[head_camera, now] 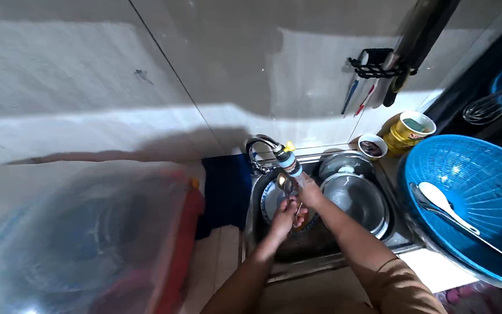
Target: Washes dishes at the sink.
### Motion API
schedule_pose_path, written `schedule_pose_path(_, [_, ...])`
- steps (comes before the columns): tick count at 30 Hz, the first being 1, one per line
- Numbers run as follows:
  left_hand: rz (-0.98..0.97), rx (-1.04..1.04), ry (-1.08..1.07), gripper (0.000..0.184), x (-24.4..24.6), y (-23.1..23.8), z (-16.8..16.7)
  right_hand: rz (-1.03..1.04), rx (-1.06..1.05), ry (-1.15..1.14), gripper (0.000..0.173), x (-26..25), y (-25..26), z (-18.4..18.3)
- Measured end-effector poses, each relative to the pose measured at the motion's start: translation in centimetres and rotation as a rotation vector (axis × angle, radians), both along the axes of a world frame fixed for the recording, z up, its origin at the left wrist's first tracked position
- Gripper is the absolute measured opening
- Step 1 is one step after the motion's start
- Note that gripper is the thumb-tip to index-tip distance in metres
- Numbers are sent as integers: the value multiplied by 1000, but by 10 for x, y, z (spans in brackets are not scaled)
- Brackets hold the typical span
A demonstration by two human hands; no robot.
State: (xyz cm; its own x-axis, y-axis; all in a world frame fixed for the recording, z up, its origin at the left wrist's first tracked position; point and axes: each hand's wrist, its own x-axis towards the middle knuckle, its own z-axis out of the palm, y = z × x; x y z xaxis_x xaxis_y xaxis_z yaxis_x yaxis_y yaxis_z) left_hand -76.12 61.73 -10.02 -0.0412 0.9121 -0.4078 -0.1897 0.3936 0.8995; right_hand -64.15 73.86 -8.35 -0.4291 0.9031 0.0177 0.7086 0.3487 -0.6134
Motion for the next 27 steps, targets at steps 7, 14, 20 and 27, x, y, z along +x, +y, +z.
schedule_pose_path(7, [-140,48,94,39,1,-8,3,-157,-110,136,44,1,4,-22])
schedule_pose_path(14, [-166,-59,126,48,-19,-3,6,-184,-412,446,47,5,3,-5])
schedule_pose_path(20, [-180,-43,152,48,-21,-6,6,-62,-278,291,64,10,11,-17])
schedule_pose_path(27, [-322,41,211,43,-18,-18,3,-92,-324,292,46,15,6,2])
